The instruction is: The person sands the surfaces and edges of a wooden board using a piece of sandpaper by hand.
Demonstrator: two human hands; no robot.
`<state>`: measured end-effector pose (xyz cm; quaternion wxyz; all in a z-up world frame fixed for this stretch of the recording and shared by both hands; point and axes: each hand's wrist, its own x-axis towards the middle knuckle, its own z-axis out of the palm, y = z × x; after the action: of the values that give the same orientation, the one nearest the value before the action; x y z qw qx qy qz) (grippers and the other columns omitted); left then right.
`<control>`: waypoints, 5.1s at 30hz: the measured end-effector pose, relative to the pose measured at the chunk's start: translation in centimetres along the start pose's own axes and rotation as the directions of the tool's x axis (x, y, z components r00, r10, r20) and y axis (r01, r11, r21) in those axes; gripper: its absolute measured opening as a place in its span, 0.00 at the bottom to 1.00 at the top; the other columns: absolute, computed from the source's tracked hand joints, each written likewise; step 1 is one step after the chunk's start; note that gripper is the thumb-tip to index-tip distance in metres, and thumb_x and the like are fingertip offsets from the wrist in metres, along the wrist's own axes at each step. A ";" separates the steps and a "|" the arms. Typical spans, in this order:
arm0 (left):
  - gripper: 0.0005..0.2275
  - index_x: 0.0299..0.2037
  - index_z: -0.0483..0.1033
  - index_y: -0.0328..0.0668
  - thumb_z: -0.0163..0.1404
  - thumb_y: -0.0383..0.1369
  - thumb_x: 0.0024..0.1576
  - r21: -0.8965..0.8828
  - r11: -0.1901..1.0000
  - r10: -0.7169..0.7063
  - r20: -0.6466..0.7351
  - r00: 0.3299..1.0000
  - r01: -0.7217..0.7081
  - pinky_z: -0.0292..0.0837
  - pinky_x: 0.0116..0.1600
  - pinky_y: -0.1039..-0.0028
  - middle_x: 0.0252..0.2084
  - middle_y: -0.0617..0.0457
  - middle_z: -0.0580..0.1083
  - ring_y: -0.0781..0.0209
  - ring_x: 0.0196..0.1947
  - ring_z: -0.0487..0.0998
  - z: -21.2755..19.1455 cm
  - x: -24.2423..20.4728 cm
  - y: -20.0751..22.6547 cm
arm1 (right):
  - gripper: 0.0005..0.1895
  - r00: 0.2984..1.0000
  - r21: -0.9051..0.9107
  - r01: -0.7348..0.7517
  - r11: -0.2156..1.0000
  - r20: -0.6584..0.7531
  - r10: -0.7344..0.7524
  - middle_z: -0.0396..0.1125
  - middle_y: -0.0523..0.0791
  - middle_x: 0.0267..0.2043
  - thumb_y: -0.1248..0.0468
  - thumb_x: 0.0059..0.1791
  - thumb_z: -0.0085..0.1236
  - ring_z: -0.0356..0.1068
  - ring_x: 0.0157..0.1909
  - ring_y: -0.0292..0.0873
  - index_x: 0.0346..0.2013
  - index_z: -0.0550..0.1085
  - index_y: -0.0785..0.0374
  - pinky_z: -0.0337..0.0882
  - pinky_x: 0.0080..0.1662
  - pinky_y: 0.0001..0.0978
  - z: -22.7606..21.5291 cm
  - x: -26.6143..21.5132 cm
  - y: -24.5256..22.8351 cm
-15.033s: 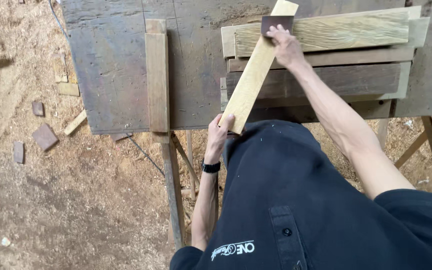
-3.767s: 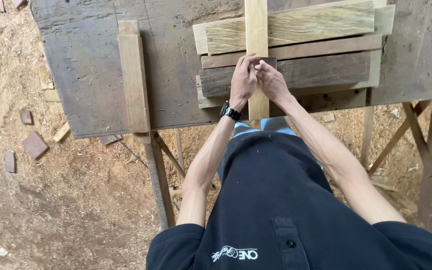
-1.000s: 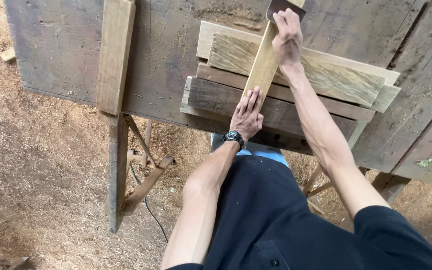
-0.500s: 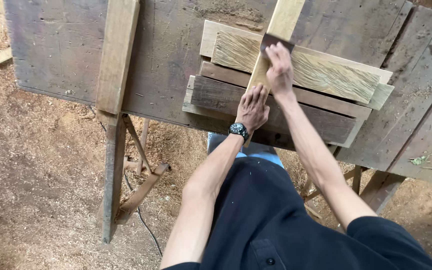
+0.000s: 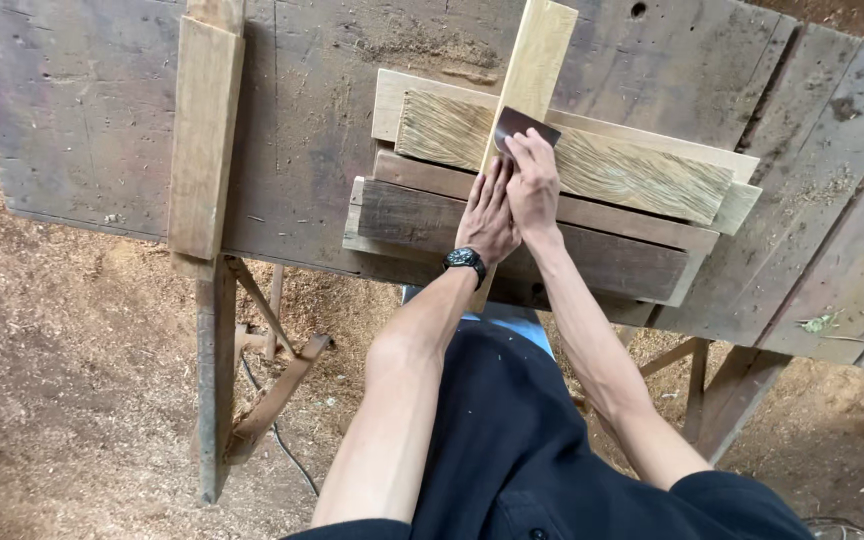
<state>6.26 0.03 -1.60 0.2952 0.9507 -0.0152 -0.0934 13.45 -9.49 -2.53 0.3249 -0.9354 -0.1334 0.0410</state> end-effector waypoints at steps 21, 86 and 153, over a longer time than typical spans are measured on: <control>0.36 0.75 0.45 0.34 0.44 0.37 0.55 -0.010 1.000 -0.015 0.018 1.000 0.015 0.35 0.80 0.59 0.79 0.43 0.44 0.51 0.79 0.42 0.4 0.3 0.1 | 0.19 0.991 -0.038 0.117 0.992 -0.062 -0.119 0.70 0.54 0.62 0.82 0.51 0.48 0.65 0.69 0.56 0.52 0.79 0.66 0.66 0.72 0.45 2.0 5.9 4.0; 0.37 0.77 0.45 0.40 0.45 0.35 0.54 0.011 0.999 -0.032 -0.014 0.999 0.033 0.39 0.81 0.59 0.80 0.47 0.45 0.54 0.80 0.44 -0.4 0.2 0.8 | 0.27 0.994 0.025 0.084 0.996 -0.066 -0.083 0.60 0.50 0.72 0.83 0.53 0.45 0.57 0.75 0.51 0.64 0.72 0.60 0.49 0.76 0.51 2.5 9.0 4.5; 0.36 0.77 0.47 0.44 0.44 0.36 0.55 0.087 0.994 -0.070 -0.031 0.997 0.072 0.40 0.82 0.62 0.80 0.52 0.47 0.58 0.80 0.46 -0.4 0.2 0.8 | 0.16 0.993 0.019 0.114 0.993 0.031 -0.115 0.74 0.49 0.54 0.71 0.57 0.48 0.77 0.50 0.50 0.58 0.75 0.58 0.70 0.60 0.50 -0.3 18.7 7.1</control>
<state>6.59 -0.43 -0.83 0.2497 0.9640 0.0187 -0.0898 33.01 -9.86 -6.52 0.3326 -0.9226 -0.1915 0.0386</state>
